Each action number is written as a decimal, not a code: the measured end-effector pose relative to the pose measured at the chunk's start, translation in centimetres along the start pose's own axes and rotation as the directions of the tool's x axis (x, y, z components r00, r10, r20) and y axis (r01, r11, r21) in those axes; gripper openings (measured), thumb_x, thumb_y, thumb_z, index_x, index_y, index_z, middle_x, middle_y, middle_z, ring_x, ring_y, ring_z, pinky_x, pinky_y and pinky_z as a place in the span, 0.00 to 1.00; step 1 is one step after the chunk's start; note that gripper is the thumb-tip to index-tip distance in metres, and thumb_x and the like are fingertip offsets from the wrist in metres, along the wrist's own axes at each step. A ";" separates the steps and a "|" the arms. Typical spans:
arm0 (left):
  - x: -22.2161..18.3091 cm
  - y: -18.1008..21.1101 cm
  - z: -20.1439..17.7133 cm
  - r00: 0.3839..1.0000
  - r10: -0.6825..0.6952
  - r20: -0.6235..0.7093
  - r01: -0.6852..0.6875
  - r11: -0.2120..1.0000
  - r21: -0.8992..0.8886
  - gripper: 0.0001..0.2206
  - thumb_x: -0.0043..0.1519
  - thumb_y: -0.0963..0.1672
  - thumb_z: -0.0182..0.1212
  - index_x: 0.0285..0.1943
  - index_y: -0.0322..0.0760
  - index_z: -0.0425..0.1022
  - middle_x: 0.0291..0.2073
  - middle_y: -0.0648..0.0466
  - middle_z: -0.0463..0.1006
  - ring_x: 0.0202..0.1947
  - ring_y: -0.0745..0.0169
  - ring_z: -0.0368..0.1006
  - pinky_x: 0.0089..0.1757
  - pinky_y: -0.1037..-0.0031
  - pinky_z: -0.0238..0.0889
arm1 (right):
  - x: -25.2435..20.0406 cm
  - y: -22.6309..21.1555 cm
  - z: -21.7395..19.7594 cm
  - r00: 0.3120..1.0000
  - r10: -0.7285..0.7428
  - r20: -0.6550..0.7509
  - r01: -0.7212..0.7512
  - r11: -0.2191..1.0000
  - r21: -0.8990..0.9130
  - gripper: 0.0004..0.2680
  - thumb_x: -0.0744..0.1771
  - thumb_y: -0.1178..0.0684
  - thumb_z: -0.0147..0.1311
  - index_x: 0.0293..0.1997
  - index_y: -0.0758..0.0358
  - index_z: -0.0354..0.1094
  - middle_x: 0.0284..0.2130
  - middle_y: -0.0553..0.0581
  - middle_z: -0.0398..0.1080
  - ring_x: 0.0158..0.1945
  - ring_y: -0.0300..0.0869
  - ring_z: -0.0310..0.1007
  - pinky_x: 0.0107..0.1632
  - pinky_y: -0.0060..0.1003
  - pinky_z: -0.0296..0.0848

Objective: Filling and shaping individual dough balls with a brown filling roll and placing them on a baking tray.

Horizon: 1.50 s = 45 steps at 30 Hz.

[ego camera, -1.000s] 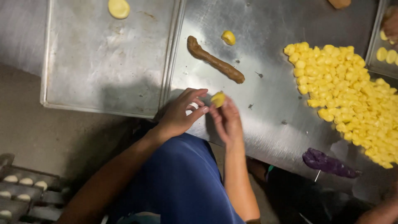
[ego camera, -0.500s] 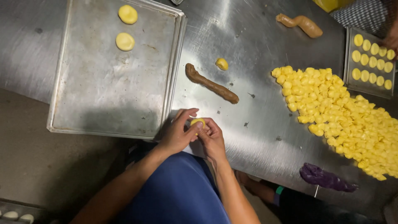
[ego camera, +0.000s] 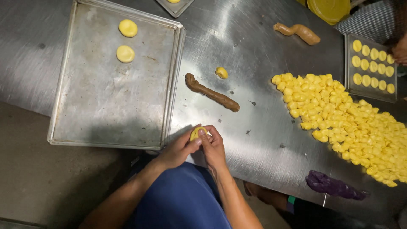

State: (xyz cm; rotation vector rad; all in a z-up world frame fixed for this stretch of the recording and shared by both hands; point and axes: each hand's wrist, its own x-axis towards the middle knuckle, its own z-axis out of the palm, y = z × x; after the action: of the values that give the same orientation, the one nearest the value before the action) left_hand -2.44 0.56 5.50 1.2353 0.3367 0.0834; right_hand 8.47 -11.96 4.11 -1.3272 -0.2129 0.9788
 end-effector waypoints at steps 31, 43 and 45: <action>-0.4 -0.7 -2.7 0.847 0.228 -0.480 0.045 0.868 0.494 0.13 0.66 0.47 0.56 0.47 0.34 0.82 0.41 0.47 0.81 0.44 0.51 0.77 0.46 0.66 0.69 | 8.7 -3.8 -10.0 0.724 -0.690 0.017 0.294 0.286 -0.912 0.10 0.67 0.62 0.59 0.53 0.70 0.68 0.46 0.63 0.70 0.45 0.50 0.74 0.48 0.40 0.74; 1.1 0.2 -2.8 0.810 0.274 -0.518 -0.010 0.890 0.456 0.13 0.64 0.47 0.57 0.44 0.33 0.82 0.43 0.48 0.81 0.43 0.54 0.78 0.45 0.68 0.69 | 8.8 -3.3 -13.6 0.814 -0.461 -0.354 0.119 0.728 -0.675 0.04 0.68 0.62 0.57 0.47 0.68 0.72 0.39 0.56 0.78 0.39 0.38 0.74 0.45 0.33 0.73; 1.9 0.4 -2.5 0.839 0.157 -0.521 0.080 0.912 0.403 0.12 0.65 0.47 0.58 0.45 0.33 0.82 0.40 0.49 0.83 0.40 0.56 0.78 0.44 0.69 0.69 | 7.3 -3.8 -10.9 0.900 -0.310 -0.306 0.209 0.924 -0.320 0.09 0.66 0.63 0.56 0.51 0.67 0.71 0.40 0.55 0.76 0.40 0.37 0.75 0.47 0.31 0.76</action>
State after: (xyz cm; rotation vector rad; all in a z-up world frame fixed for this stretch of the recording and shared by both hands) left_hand -1.39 3.46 4.75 1.6312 0.8638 0.4268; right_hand 21.66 -14.33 1.53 -1.6610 -0.2549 0.4789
